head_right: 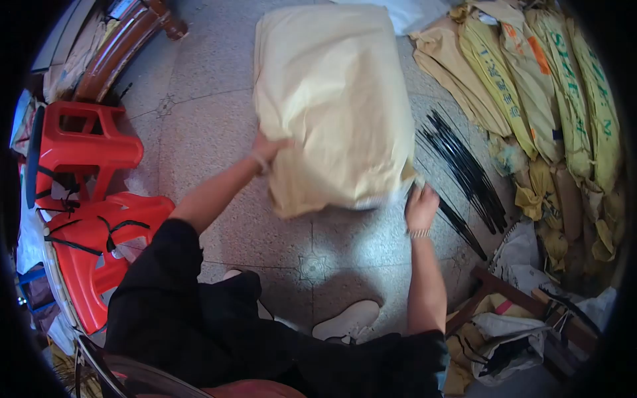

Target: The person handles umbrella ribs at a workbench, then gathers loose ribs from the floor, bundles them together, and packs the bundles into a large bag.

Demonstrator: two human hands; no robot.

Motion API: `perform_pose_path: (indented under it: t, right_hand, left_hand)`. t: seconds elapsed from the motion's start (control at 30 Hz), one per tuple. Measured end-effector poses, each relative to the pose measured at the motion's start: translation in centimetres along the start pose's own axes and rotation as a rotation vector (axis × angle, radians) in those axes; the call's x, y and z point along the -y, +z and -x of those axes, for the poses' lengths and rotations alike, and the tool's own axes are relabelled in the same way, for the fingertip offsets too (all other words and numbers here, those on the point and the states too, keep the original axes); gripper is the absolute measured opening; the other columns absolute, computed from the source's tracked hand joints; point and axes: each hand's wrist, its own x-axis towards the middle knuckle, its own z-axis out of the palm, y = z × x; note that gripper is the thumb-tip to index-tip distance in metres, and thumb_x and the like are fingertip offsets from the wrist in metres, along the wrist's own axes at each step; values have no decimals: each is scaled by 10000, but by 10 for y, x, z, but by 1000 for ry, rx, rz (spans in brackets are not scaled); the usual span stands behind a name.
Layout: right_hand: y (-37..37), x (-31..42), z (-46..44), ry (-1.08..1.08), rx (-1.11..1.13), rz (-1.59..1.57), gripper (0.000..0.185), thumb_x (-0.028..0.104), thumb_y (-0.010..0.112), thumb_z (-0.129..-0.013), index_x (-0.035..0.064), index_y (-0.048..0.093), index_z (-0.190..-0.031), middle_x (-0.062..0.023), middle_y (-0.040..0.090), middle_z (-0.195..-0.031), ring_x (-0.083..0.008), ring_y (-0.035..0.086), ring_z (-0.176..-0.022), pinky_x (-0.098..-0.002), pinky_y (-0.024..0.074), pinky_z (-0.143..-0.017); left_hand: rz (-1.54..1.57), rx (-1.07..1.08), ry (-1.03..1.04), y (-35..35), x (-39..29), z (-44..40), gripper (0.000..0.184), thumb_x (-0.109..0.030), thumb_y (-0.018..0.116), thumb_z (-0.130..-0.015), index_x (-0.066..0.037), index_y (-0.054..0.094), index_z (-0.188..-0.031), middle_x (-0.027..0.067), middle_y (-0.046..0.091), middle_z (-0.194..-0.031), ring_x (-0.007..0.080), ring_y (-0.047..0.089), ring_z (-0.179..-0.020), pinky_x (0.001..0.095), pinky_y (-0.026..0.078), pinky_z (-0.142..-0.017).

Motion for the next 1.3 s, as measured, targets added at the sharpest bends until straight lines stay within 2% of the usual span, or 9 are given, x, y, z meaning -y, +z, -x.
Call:
perform_pose_path:
  t: [0.3,0.4,0.57,0.7,0.83,0.97,1.0,1.13,1.3]
  right_hand:
    - [-21,-49,-59,749,148,-460,198,150,507,-895,-11,622,-879,-123,647,-665,-221,627,-577,-340,494,-576]
    - [-16,-77,0,176,461,-188,242,221,583,-867,5,596,-976,-174,649,-765,-273,639,-642,-354,499,-610]
    - [-76,-61,93,116,1220,-10,385,329,647,-805,15,624,-1026,-194,652,-951,-343,619,-912,-394,483,-805]
    - [-136,31,72,154,1242,200,373,318,638,-813,38,614,-1059,-207,650,-945,-352,616,-926,-396,481,-812]
    - [-128,85,53,171,1300,-71,300,207,625,-855,21,577,-1085,-145,664,-843,-219,653,-720,-332,525,-652]
    - [-117,170,48,395,1324,-263,151,122,595,-879,16,569,-984,-71,641,-773,-126,631,-665,-246,478,-473]
    - [-112,182,55,343,1295,-331,166,134,596,-880,18,567,-995,-65,638,-765,-133,629,-661,-248,477,-469]
    - [-97,209,103,308,1284,-478,211,174,592,-890,19,566,-1031,-54,632,-759,-131,610,-635,-247,474,-482]
    - [-135,195,165,429,1308,-493,227,183,589,-892,12,576,-1041,-58,636,-764,-126,601,-626,-259,485,-518]
  left_hand:
    - [-204,-22,135,109,-56,-98,994,-382,760,-710,0,163,-1407,190,476,-1300,268,498,-1165,337,392,-998]
    - [-156,49,93,89,-33,-70,1072,-497,713,-725,-5,82,-1438,234,430,-1342,295,460,-1218,349,359,-1027]
    - [-640,484,-380,-66,-29,119,767,-578,557,-811,-67,404,-1363,187,534,-1264,302,518,-1158,368,388,-982]
    - [354,-410,-1005,-212,-42,290,611,-489,543,-863,-156,414,-1359,103,597,-1141,238,597,-967,399,501,-775]
    - [863,-1018,-732,-286,-115,418,587,-416,595,-851,-159,414,-1347,88,608,-1133,247,597,-990,383,496,-784]
    - [-354,-528,-471,-290,-224,460,446,-319,668,-820,-124,544,-1201,104,638,-1041,302,595,-995,385,453,-877]
    - [-791,-518,-149,-295,-256,462,414,-226,689,-777,-126,578,-1163,110,609,-1095,308,572,-1026,405,450,-891]
    - [-1206,-386,93,-353,-330,435,434,-204,658,-748,-125,575,-1166,87,562,-1200,301,490,-1146,458,372,-983]
    - [-2172,918,-71,-408,-260,394,489,-283,513,-810,-112,519,-1268,45,440,-1371,262,270,-1344,523,74,-1129]
